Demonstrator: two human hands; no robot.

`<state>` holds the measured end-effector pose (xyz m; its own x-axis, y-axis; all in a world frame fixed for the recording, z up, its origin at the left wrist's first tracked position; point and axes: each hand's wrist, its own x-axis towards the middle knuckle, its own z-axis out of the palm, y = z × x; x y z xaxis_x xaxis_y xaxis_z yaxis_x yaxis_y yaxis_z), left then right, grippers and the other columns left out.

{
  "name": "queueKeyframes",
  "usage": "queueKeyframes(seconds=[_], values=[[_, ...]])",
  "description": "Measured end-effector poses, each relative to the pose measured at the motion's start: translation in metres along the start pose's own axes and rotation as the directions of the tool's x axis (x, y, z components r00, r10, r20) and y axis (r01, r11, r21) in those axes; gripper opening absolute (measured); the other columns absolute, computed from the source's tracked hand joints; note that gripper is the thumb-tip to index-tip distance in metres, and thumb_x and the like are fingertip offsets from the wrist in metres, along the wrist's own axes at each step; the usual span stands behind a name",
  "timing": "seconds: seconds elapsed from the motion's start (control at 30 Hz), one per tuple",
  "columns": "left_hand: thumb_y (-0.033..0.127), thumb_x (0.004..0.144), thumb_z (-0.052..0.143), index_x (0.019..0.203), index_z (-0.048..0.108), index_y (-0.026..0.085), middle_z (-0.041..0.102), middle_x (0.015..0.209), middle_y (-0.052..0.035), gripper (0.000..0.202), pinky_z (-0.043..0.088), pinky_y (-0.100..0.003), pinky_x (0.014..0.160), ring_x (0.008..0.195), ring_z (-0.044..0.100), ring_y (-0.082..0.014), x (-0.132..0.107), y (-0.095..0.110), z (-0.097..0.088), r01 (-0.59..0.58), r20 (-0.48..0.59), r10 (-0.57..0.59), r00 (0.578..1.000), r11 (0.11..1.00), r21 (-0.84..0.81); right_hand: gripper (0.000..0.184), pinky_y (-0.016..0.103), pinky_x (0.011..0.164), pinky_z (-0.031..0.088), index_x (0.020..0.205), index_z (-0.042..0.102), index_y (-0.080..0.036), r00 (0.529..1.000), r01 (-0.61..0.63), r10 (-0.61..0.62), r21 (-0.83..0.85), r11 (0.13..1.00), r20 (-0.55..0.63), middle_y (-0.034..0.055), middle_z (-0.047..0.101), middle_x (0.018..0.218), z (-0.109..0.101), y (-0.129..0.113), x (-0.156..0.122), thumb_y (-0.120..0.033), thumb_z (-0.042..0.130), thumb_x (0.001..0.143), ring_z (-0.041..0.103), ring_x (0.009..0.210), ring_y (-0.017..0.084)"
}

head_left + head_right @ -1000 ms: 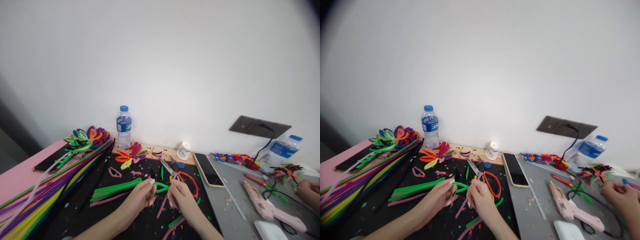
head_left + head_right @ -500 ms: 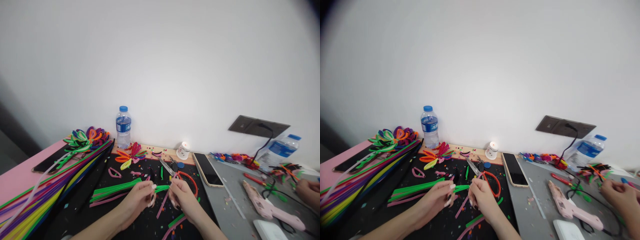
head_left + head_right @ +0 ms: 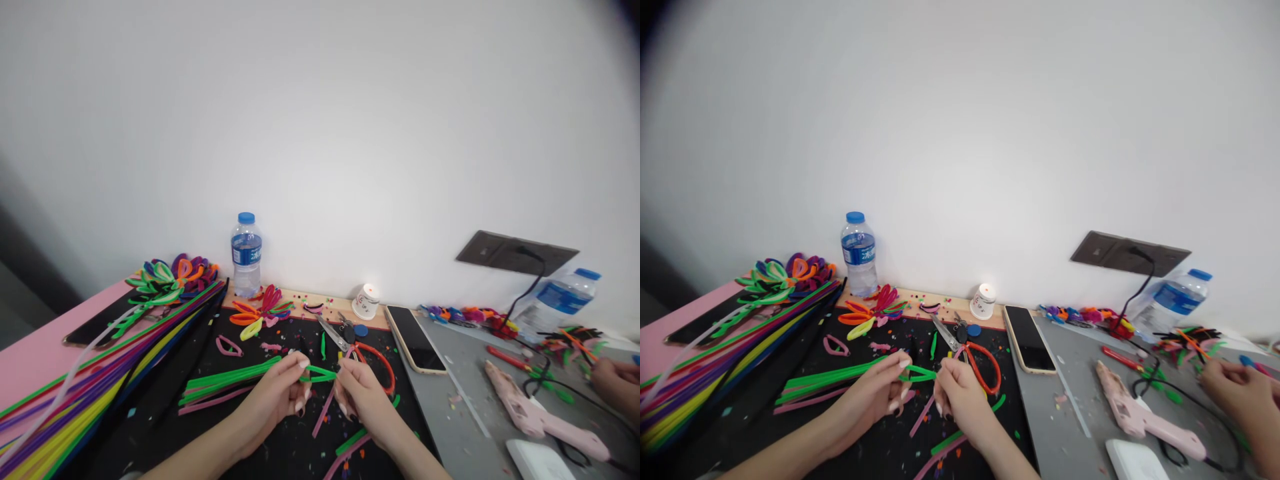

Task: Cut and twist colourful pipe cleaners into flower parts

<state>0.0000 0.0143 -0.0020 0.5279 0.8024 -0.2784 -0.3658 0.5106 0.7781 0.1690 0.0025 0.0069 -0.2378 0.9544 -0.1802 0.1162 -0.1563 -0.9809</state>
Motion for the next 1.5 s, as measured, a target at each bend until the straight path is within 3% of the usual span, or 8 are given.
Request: queueKeyframes(seconds=[0.33, 0.8, 0.97, 1.07, 1.2, 1.3, 1.4, 1.5], values=[[0.039, 0.070, 0.060, 0.080, 0.053, 0.018, 0.032, 0.053, 0.0089, 0.024, 0.024, -0.020, 0.049, 0.044, 0.020, -0.0041, -0.001, 0.001, -0.001, 0.007, 0.025, -0.006, 1.000, 0.999, -0.036, 0.042, 0.019, 0.033, 0.017, 0.054, 0.040, -0.019, 1.000, -0.016, 0.016, -0.025, 1.000, 0.004, -0.0065, 0.041, 0.038, 0.000, 0.001, 0.001, -0.048, 0.040, 0.085, 0.029, 0.031, 0.005], [0.036, 0.076, 0.058, 0.096, 0.063, 0.015, 0.028, 0.053, 0.0078, 0.030, 0.028, -0.020, 0.053, 0.049, 0.020, -0.0063, 0.000, -0.003, -0.004, -0.104, -0.025, 0.102, 0.994, 0.992, -0.071, 0.041, 0.019, 0.033, 0.017, 0.054, 0.041, -0.018, 0.998, -0.058, 0.057, 0.075, 0.995, 0.019, -0.0063, 0.043, 0.037, 0.004, 0.004, 0.000, -0.048, 0.043, 0.082, 0.028, 0.029, 0.005], [0.034, 0.071, 0.066, 0.098, 0.062, 0.017, 0.044, 0.064, 0.0033, 0.033, 0.031, -0.021, 0.060, 0.058, 0.037, -0.0078, -0.004, 0.000, -0.001, -0.131, 0.012, 0.132, 0.991, 0.991, -0.012, 0.033, 0.018, 0.030, 0.011, 0.058, 0.044, -0.018, 0.980, -0.189, 0.161, 0.315, 0.930, 0.114, -0.0072, 0.042, 0.037, 0.007, 0.000, -0.004, -0.044, 0.048, 0.079, 0.022, 0.027, 0.003], [0.030, 0.067, 0.069, 0.089, 0.063, 0.015, 0.051, 0.069, 0.0010, 0.027, 0.030, -0.021, 0.061, 0.064, 0.041, -0.0101, -0.006, -0.001, -0.001, -0.141, 0.049, 0.137, 0.989, 0.985, 0.101, 0.029, 0.017, 0.030, 0.007, 0.059, 0.045, -0.018, 0.937, -0.328, 0.258, 0.335, 0.883, 0.236, -0.0077, 0.040, 0.035, 0.009, -0.003, -0.009, -0.040, 0.050, 0.077, 0.019, 0.027, 0.002], [0.033, 0.076, 0.060, 0.072, 0.060, 0.014, 0.045, 0.061, 0.0032, 0.020, 0.030, -0.021, 0.059, 0.061, 0.037, -0.0100, -0.007, 0.000, 0.000, -0.218, 0.076, 0.205, 0.976, 0.944, 0.250, 0.026, 0.017, 0.030, 0.006, 0.059, 0.044, -0.018, 0.900, -0.406, 0.318, 0.308, 0.860, 0.299, -0.0078, 0.039, 0.035, 0.012, -0.004, -0.013, -0.038, 0.051, 0.075, 0.020, 0.029, 0.003], [0.034, 0.079, 0.055, 0.071, 0.057, 0.014, 0.046, 0.071, 0.0023, 0.022, 0.031, -0.021, 0.059, 0.064, 0.039, -0.0101, -0.005, 0.002, 0.001, -0.279, 0.034, 0.283, 0.959, 0.907, 0.317, 0.029, 0.017, 0.030, 0.010, 0.058, 0.045, -0.017, 0.928, -0.320, 0.270, 0.178, 0.930, 0.258, -0.0065, 0.042, 0.037, 0.011, -0.002, -0.011, -0.038, 0.045, 0.079, 0.023, 0.028, 0.003], [0.036, 0.083, 0.050, 0.078, 0.056, 0.014, 0.053, 0.079, -0.0012, 0.023, 0.033, -0.022, 0.058, 0.065, 0.044, -0.0110, -0.003, 0.002, 0.000, -0.269, 0.024, 0.274, 0.961, 0.917, 0.295, 0.028, 0.018, 0.033, 0.017, 0.066, 0.048, -0.017, 0.989, -0.112, 0.118, -0.074, 0.991, 0.084, -0.0069, 0.042, 0.038, 0.004, 0.000, -0.006, -0.035, 0.038, 0.084, 0.028, 0.030, 0.005], [0.038, 0.084, 0.046, 0.076, 0.053, 0.013, 0.057, 0.072, -0.0032, 0.027, 0.035, -0.024, 0.058, 0.063, 0.049, -0.0124, -0.002, 0.001, -0.001, -0.227, 0.032, 0.225, 0.974, 0.951, 0.211, 0.020, 0.019, 0.042, 0.027, 0.070, 0.048, -0.018, 0.994, 0.066, -0.092, -0.381, 0.922, -0.051, -0.0071, 0.041, 0.041, -0.006, -0.001, -0.002, -0.026, 0.038, 0.085, 0.037, 0.038, 0.008]])
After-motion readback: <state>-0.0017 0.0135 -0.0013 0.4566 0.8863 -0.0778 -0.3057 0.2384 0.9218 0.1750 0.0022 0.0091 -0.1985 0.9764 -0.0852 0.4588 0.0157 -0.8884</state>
